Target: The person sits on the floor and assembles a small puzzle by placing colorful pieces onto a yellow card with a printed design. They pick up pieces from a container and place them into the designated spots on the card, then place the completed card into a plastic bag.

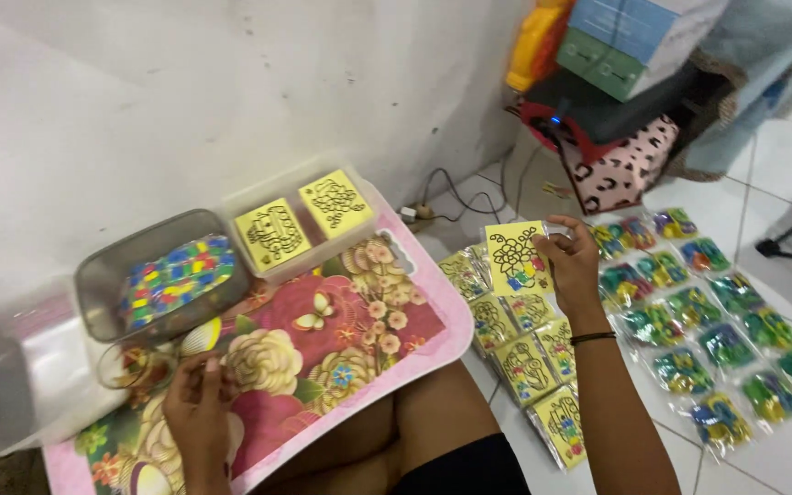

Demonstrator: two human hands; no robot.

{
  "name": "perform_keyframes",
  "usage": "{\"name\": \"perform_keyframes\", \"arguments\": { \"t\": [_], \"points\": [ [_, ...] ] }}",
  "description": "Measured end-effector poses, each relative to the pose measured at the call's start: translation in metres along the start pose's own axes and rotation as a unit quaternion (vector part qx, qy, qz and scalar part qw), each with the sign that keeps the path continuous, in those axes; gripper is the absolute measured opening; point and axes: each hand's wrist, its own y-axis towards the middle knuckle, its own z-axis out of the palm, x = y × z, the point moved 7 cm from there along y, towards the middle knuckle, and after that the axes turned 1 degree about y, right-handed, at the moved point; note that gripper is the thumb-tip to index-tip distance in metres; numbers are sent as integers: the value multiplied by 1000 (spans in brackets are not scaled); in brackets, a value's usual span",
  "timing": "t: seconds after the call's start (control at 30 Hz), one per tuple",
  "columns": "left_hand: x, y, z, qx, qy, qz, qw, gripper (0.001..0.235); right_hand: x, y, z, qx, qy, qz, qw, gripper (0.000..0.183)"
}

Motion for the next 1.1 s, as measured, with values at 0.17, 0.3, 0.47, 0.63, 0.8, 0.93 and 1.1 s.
{"name": "perform_keyframes", "arguments": {
  "t": [0.17,0.3,0.47,0.63,0.8,0.93,1.1],
  "points": [
    [-13,-7,6,-9,6,-4,1000,15,-16,6,-34,-46,-64,-31,996,30],
    [-7,-4,3,-6,-14,6,1000,15,-25,6,-48,-90,-99,-10,991,26],
    [-2,-3,1,-20,-5,-3,1000,13,-44,14,-55,-102,-75,-4,992,28],
    [7,0,-1,-33,-24,11,999,17,-67,20,-42,-106,-99,46,988,27],
    [8,-3,2,-86,-48,47,994,14,-101,36,-6,-17,-253,50,966,30],
    [-13,-6,-1,-91,40,50,994,16,-141,52,13,25,-251,64,966,26],
    [4,3,-12,-73,180,-28,981,26,-205,79,9,39,-521,9,852,44]
  ]
}}
